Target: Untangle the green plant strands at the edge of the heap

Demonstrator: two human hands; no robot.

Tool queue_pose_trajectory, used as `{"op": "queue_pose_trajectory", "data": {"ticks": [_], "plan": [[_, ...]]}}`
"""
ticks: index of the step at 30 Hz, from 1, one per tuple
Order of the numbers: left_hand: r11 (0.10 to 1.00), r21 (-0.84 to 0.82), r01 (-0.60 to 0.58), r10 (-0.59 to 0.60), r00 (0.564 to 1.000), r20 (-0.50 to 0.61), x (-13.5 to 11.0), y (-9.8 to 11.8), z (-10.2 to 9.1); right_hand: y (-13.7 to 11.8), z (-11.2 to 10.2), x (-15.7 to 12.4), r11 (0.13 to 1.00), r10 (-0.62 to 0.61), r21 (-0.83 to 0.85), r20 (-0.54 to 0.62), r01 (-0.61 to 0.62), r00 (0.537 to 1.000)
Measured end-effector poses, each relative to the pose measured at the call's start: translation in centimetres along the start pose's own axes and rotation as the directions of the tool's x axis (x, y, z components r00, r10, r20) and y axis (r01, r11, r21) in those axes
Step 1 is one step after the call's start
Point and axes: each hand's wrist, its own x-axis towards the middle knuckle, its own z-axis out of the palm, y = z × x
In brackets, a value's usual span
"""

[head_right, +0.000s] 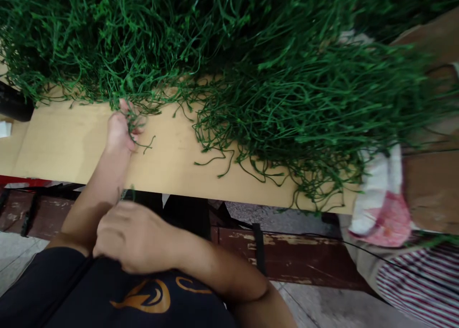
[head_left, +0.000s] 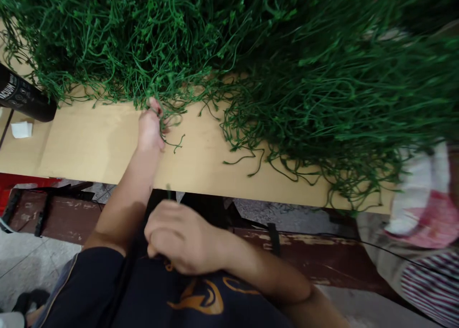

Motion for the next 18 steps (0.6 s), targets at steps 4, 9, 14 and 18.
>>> {"op": "queue_pose_trajectory", "data": {"ticks": [4,9,14,18], "plan": [[0.989,0.13,-0.073,0.074,0.997,-0.003,-1.5,-0.3,0.5,2.0,-4.6,-0.7,0.87,0.197,-0.408,-0.225,-0.276,0.954],[0.998,0.049,-0.029,0.027,0.999,0.031,-2.2,-0.6,0.6,6.1,-12.5,-3.8,0.453,0.322,-0.633,-0.541,-0.628,0.777],[0.998,0.008,-0.065,0.064,0.995,0.077,-1.5,-0.8,0.7,6.7,-10.2,-3.8,0.473,0.322,-0.602,-0.561,-0.643,0.763],[0.995,0.045,-0.084,0.08,0.993,0.086,-1.3,-0.7,0.6,6.5,-4.8,-1.6,0.615,0.291,-0.599,-0.432,-0.513,0.854]]}}
